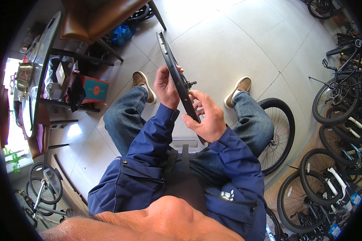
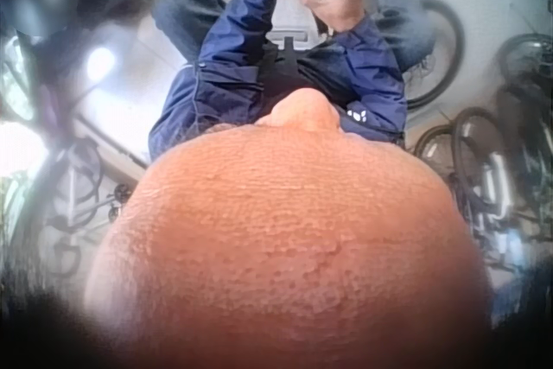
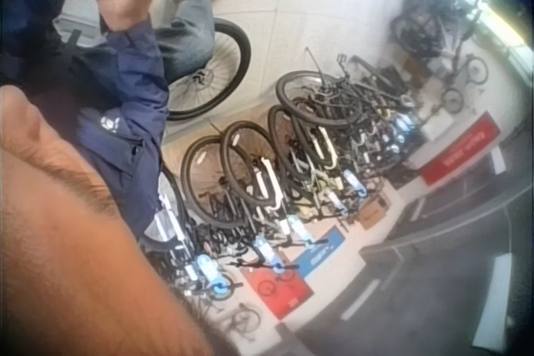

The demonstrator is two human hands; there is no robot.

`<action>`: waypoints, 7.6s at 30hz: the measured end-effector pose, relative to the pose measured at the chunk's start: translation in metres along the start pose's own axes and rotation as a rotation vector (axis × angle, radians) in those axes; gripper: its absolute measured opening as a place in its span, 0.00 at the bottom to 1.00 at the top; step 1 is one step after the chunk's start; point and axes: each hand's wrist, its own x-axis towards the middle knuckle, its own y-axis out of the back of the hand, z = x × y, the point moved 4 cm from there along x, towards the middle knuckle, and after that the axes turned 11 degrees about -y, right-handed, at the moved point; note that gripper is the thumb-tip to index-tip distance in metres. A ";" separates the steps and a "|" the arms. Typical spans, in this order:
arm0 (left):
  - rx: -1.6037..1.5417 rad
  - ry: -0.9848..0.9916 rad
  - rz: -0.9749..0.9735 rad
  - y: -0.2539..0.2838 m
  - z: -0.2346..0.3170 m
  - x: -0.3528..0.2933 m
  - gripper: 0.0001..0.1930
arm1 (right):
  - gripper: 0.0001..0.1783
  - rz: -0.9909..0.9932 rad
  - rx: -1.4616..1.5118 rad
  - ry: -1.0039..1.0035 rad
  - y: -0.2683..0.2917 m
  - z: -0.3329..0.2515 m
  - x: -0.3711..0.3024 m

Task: The person removes a valve core from a bicycle wheel, then repeatedly inserts and removes it while rotating the wheel. The person also spins the wheel to check alignment and continues handling the valve core throughout the clip.

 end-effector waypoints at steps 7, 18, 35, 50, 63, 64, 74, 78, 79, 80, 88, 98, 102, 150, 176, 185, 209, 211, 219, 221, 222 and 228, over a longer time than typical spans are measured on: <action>0.014 0.026 0.004 -0.001 -0.014 0.008 0.06 | 0.35 0.086 0.010 -0.009 -0.001 0.003 0.004; 0.032 -0.072 0.032 -0.004 -0.007 0.010 0.05 | 0.33 0.084 -0.002 0.025 -0.005 0.008 0.003; 0.144 -0.188 -0.108 0.003 0.002 -0.017 0.09 | 0.32 0.109 0.078 -0.017 -0.001 0.010 0.000; 0.181 -0.137 -0.079 0.002 -0.002 0.005 0.06 | 0.40 0.076 0.013 0.051 -0.001 0.002 0.002; 0.313 -0.109 -0.236 0.000 0.000 0.011 0.08 | 0.39 0.085 -0.003 0.057 -0.004 0.008 0.003; 0.338 -0.128 -0.211 -0.002 0.003 0.009 0.08 | 0.38 0.089 -0.011 0.063 -0.003 0.008 0.003; 0.327 -0.224 -0.215 0.000 0.021 -0.018 0.12 | 0.37 0.157 -0.003 0.111 -0.001 0.010 0.004; 0.232 -0.152 -0.188 -0.004 0.011 -0.028 0.12 | 0.37 0.138 -0.010 0.096 -0.001 0.010 0.003; 0.180 -0.112 -0.178 -0.004 0.008 -0.029 0.11 | 0.37 0.138 -0.018 0.092 0.000 0.010 0.002; 0.122 -0.083 -0.165 -0.004 0.005 -0.030 0.11 | 0.37 0.130 -0.017 0.084 0.000 0.010 0.002; 0.073 0.086 -0.211 -0.004 0.003 -0.034 0.06 | 0.36 0.155 0.002 0.104 -0.001 0.011 0.003; -0.147 0.117 -0.213 -0.005 -0.005 -0.036 0.09 | 0.36 0.133 -0.022 0.090 0.000 0.008 0.003; -0.059 0.178 -0.248 -0.001 -0.007 -0.037 0.08 | 0.35 0.155 0.006 0.097 0.000 0.011 0.005; -0.026 0.094 -0.288 -0.010 -0.004 -0.031 0.12 | 0.33 0.158 0.020 0.035 0.002 0.012 0.006; 0.058 0.024 -0.242 -0.009 0.002 -0.023 0.09 | 0.35 0.096 0.037 0.065 0.000 0.007 0.008; -0.001 -0.022 -0.180 -0.009 -0.009 -0.022 0.10 | 0.35 0.102 0.038 0.043 0.000 0.008 0.007; 0.053 0.069 -0.240 -0.003 -0.013 -0.020 0.12 | 0.21 0.088 -0.155 -0.047 0.002 0.017 0.006; -0.002 0.094 -0.143 -0.001 -0.015 -0.021 0.10 | 0.20 0.118 -0.138 -0.017 0.000 0.016 0.007; -0.060 -0.041 -0.149 0.001 -0.016 -0.017 0.05 | 0.22 0.096 -0.184 0.000 -0.001 0.015 0.007; 0.021 -0.026 -0.152 0.001 -0.015 -0.018 0.05 | 0.24 0.105 -0.160 0.002 -0.001 0.014 0.006; 0.062 -0.020 -0.155 0.000 -0.014 -0.017 0.05 | 0.26 0.093 -0.153 0.008 -0.001 0.013 0.007; 0.070 0.015 -0.216 -0.004 -0.002 -0.010 0.10 | 0.34 0.020 -0.083 -0.073 -0.003 0.018 0.004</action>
